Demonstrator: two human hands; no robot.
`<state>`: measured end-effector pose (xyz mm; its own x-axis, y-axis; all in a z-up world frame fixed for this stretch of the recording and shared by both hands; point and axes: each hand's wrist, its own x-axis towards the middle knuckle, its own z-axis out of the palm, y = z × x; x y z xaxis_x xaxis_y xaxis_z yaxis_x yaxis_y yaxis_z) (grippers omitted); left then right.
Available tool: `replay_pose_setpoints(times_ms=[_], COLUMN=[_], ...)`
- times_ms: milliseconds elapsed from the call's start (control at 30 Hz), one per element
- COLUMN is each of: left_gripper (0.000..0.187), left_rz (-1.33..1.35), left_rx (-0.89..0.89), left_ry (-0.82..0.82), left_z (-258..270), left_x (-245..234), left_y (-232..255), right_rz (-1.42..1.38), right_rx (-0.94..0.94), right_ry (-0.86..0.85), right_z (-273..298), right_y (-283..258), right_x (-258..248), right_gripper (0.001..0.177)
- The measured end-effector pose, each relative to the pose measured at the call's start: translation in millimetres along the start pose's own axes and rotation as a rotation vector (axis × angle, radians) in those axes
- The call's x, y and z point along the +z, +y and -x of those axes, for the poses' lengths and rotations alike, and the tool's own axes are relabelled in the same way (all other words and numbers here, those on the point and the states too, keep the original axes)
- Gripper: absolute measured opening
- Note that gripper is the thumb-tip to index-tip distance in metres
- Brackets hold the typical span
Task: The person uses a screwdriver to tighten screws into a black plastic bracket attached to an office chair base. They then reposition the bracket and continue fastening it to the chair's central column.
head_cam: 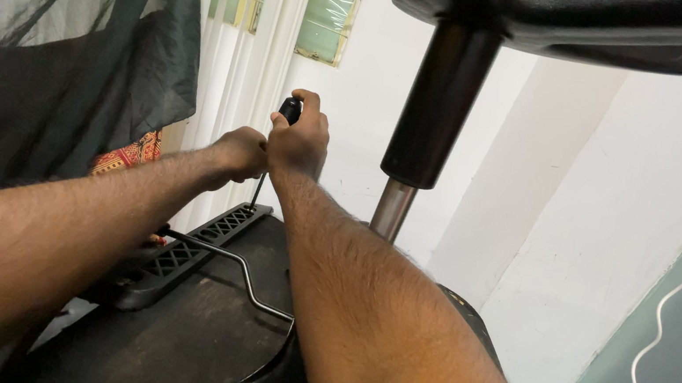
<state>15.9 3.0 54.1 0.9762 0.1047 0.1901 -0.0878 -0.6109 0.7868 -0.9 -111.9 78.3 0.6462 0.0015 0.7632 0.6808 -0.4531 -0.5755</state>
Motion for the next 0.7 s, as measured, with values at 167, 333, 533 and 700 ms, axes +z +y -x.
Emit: replay_pose_setpoints(times_ms=[167,333,533,700], left_gripper=[0.04,0.044,0.045,0.052], left_rz=[0.184,0.082,0.079,-0.058], left_rx=[0.049,0.309,0.518,0.54], left_ry=[-0.166,-0.251,-0.464,-0.585], left_z=[33.7,63.7,106.2,176.0], left_x=[13.0,15.7,12.5,12.5], left_y=[-2.9,-7.0,-11.0,24.2], right_rz=[-0.114,-0.209,-0.542,-0.671], right_rx=[-0.019,-0.379,-0.545,-0.573], right_ry=[-0.024,-0.052,-0.253,-0.392], right_z=[13.7,35.2,85.7,123.9], right_y=[-36.5,-66.2,-85.5,-99.9], right_x=[-3.9,-30.3,-93.0,-155.7], right_gripper=[0.042,0.044,0.037,0.035])
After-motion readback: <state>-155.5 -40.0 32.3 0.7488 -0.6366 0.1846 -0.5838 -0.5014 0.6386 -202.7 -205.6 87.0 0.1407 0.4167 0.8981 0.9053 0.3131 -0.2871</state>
